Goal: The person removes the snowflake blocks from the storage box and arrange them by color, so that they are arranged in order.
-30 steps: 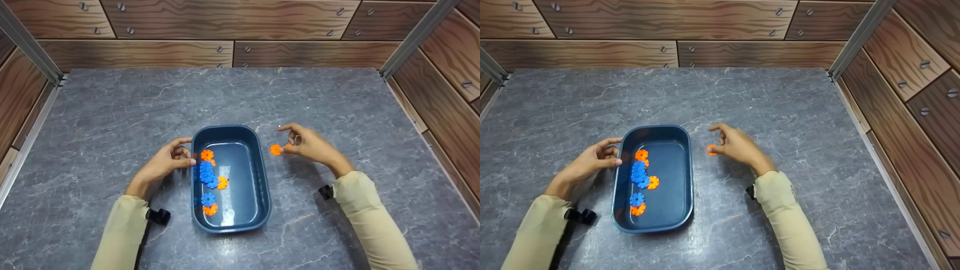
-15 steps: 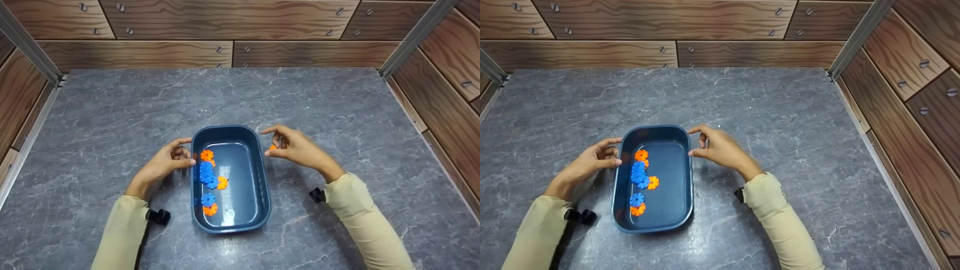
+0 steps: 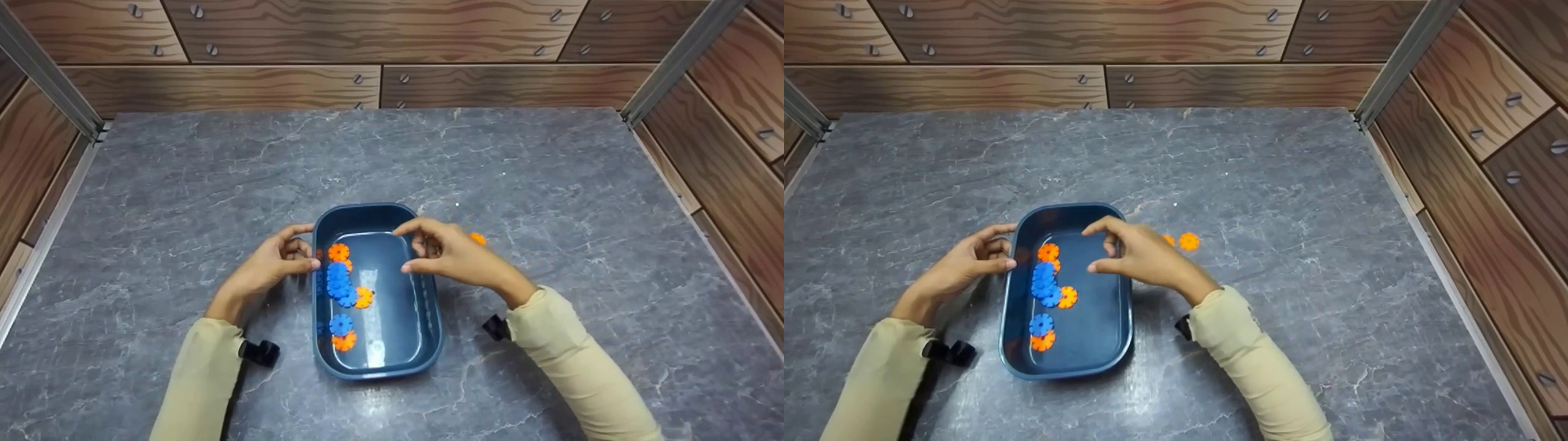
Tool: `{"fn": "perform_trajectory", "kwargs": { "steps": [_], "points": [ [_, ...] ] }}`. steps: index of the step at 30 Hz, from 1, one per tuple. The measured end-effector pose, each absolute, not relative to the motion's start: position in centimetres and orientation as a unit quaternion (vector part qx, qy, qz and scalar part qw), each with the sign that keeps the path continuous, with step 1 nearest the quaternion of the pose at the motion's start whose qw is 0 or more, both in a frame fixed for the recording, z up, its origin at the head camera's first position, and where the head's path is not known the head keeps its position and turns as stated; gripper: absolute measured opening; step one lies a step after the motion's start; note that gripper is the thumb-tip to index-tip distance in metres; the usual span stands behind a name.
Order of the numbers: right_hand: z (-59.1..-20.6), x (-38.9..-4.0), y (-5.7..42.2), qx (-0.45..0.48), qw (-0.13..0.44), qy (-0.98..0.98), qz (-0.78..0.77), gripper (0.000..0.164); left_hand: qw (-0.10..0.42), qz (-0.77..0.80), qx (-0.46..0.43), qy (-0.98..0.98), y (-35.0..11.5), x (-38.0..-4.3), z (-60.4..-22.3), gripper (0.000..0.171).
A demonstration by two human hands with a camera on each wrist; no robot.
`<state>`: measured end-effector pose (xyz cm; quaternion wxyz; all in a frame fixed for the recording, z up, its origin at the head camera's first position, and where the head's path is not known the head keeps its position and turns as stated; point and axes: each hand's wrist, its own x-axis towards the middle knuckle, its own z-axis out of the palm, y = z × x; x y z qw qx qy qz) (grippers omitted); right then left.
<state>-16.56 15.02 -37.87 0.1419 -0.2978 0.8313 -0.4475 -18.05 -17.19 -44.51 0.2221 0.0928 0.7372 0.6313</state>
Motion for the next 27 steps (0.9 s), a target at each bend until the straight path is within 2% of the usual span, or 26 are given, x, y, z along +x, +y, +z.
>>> {"fn": "perform_trajectory", "kwargs": {
  "steps": [9,20,27],
  "points": [
    [-38.4,-15.6,12.5,-0.303,0.187,0.827,-0.435,0.047,0.223,0.634,0.095,0.734,-17.2,-18.0,-44.4,0.068],
    [-39.2,-15.1,10.3,-0.327,0.2,0.823,-0.419,0.044,0.225,0.641,0.093,0.728,-17.2,-17.9,-44.4,0.068],
    [-39.9,-14.9,9.0,-0.337,0.2,0.833,-0.39,0.049,0.227,0.638,0.095,0.729,-17.2,-17.9,-44.3,0.068]
  ]
}}
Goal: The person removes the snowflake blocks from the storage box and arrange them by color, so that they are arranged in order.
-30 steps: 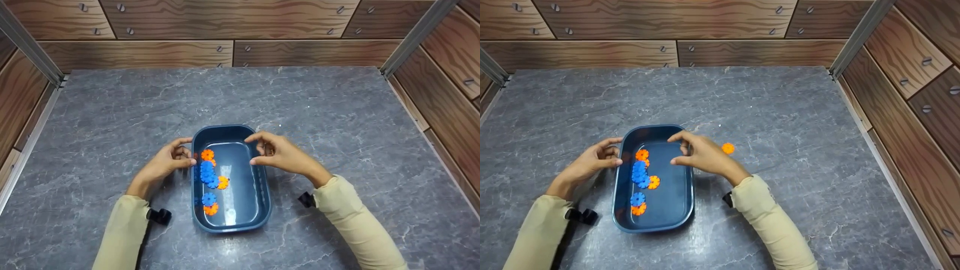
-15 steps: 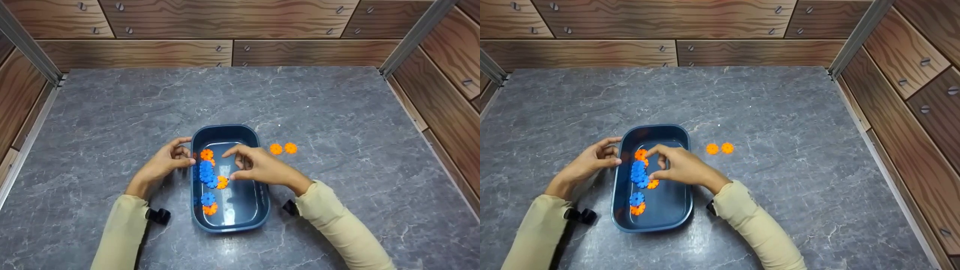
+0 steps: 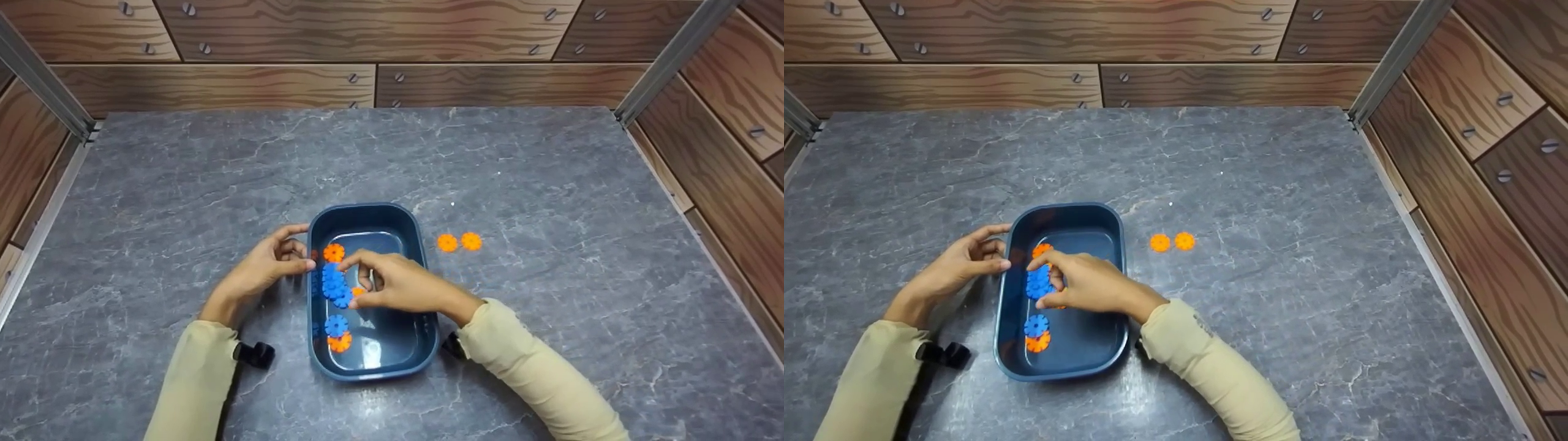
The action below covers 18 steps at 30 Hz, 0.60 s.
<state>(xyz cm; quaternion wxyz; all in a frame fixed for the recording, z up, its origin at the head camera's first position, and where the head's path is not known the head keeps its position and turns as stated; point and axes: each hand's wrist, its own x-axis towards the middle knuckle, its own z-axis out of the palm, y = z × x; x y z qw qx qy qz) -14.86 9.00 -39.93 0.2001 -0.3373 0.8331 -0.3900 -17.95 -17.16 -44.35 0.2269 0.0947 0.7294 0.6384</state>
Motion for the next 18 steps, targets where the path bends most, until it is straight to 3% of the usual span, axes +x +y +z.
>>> {"fn": "perform_trajectory", "kwargs": {
  "steps": [18],
  "points": [
    [-41.8,-14.7,6.8,-0.339,0.247,0.851,-0.315,0.049,0.226,0.636,0.106,0.73,-17.2,-18.0,-44.4,0.069]
  ]
}}
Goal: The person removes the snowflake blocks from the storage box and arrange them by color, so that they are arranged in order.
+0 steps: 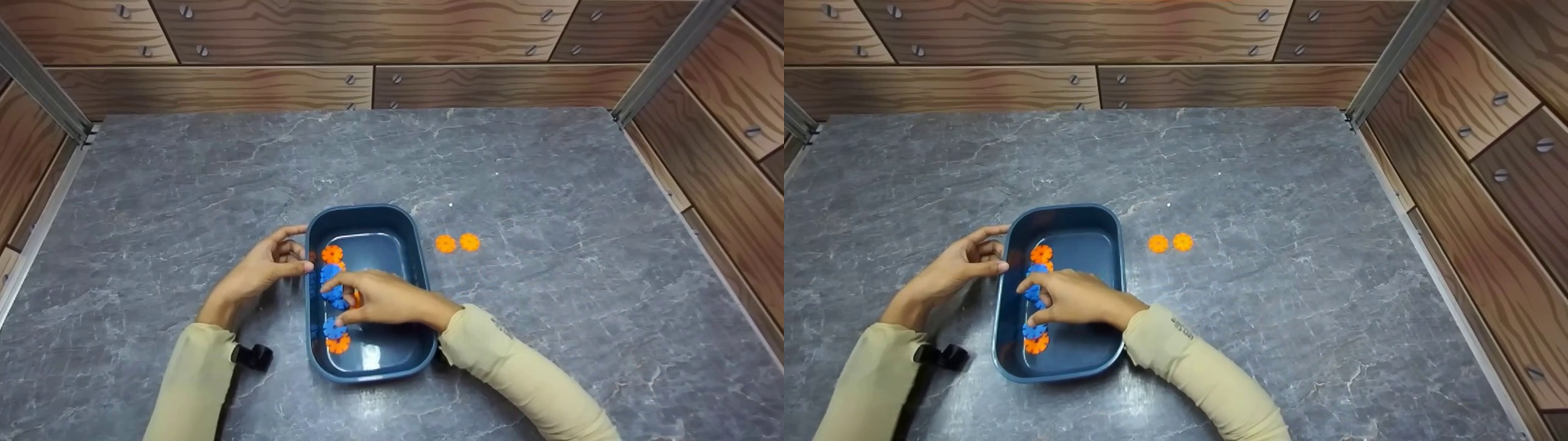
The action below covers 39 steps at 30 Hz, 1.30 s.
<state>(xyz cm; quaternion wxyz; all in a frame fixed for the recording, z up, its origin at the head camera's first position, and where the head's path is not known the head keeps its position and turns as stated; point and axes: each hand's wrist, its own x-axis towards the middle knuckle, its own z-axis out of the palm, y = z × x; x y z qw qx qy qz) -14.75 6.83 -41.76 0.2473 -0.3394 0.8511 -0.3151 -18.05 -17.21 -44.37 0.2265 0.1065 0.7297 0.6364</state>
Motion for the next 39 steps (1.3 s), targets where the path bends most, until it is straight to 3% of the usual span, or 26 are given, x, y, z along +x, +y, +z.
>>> {"fn": "perform_trajectory", "kwargs": {
  "steps": [39],
  "points": [
    [-43.0,-14.7,6.7,-0.401,0.242,0.872,-0.141,0.04,0.226,0.637,0.096,0.73,-17.2,-17.9,-44.2,0.069]
  ]
}}
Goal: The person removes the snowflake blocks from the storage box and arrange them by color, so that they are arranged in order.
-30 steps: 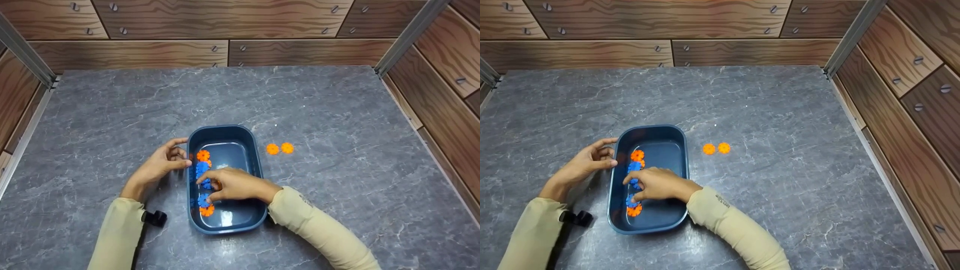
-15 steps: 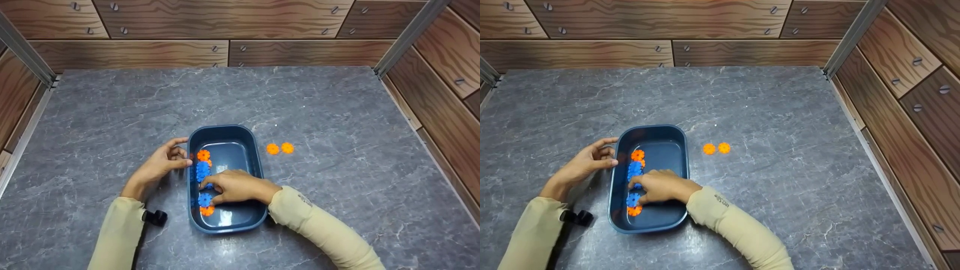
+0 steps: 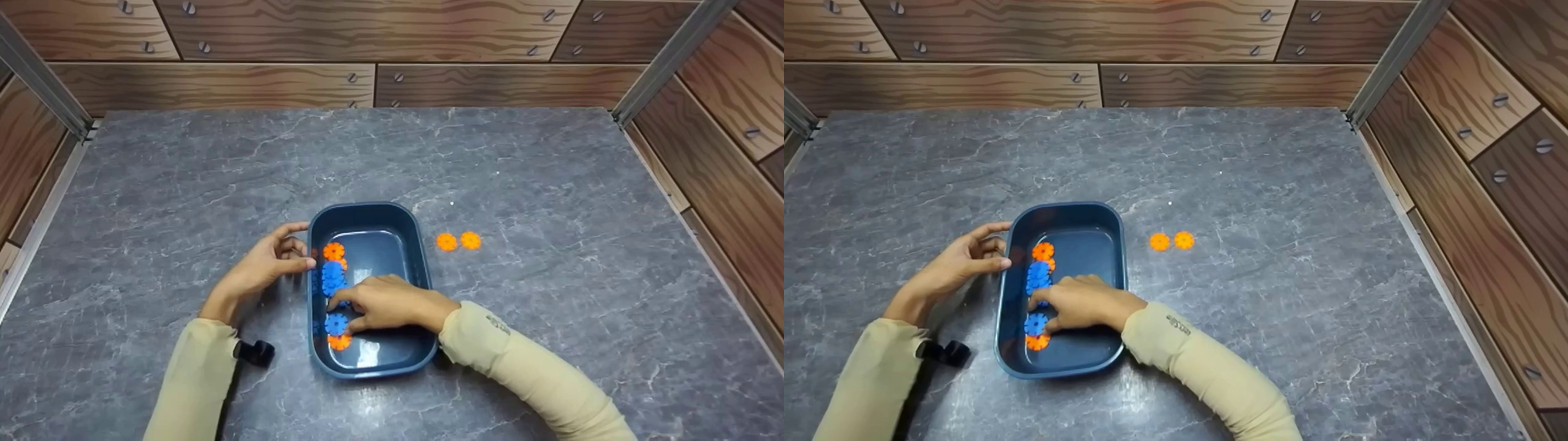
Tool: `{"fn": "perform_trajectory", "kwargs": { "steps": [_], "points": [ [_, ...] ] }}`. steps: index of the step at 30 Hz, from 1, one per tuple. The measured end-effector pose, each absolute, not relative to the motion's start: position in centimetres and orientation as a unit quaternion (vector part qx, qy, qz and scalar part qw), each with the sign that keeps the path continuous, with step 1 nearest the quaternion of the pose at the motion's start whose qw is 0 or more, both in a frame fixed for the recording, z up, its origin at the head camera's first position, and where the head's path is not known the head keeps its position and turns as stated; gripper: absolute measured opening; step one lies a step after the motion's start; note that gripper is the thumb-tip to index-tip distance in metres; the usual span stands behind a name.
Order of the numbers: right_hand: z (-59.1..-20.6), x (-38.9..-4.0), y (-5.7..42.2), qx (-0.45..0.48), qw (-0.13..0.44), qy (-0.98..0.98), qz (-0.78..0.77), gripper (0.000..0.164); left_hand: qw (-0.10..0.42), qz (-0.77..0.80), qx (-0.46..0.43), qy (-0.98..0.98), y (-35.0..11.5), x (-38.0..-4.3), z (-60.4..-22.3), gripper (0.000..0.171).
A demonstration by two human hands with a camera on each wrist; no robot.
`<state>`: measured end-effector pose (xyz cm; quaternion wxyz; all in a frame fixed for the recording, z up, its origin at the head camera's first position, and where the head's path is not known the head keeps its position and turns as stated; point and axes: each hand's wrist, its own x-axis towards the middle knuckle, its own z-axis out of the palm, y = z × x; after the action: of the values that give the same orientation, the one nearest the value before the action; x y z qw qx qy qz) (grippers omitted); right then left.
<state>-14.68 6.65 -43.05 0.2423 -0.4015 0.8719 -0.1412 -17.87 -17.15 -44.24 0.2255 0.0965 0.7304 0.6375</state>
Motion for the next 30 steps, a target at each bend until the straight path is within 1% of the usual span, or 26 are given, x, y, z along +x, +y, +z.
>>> {"fn": "perform_trajectory", "kwargs": {
  "steps": [13,20,30],
  "points": [
    [-43.15,-14.58,6.68,-0.419,0.222,0.872,-0.122,0.035,0.222,0.637,0.106,0.731,-17.08,-17.99,-44.24,0.07],
    [-43.02,-14.45,6.68,-0.419,0.228,0.87,-0.121,0.033,0.228,0.642,0.105,0.724,-17.09,-17.91,-44.3,0.07],
    [-42.58,-14.33,6.72,-0.398,0.226,0.877,-0.149,0.033,0.228,0.639,0.106,0.727,-17.06,-18.0,-44.24,0.069]
  ]
}}
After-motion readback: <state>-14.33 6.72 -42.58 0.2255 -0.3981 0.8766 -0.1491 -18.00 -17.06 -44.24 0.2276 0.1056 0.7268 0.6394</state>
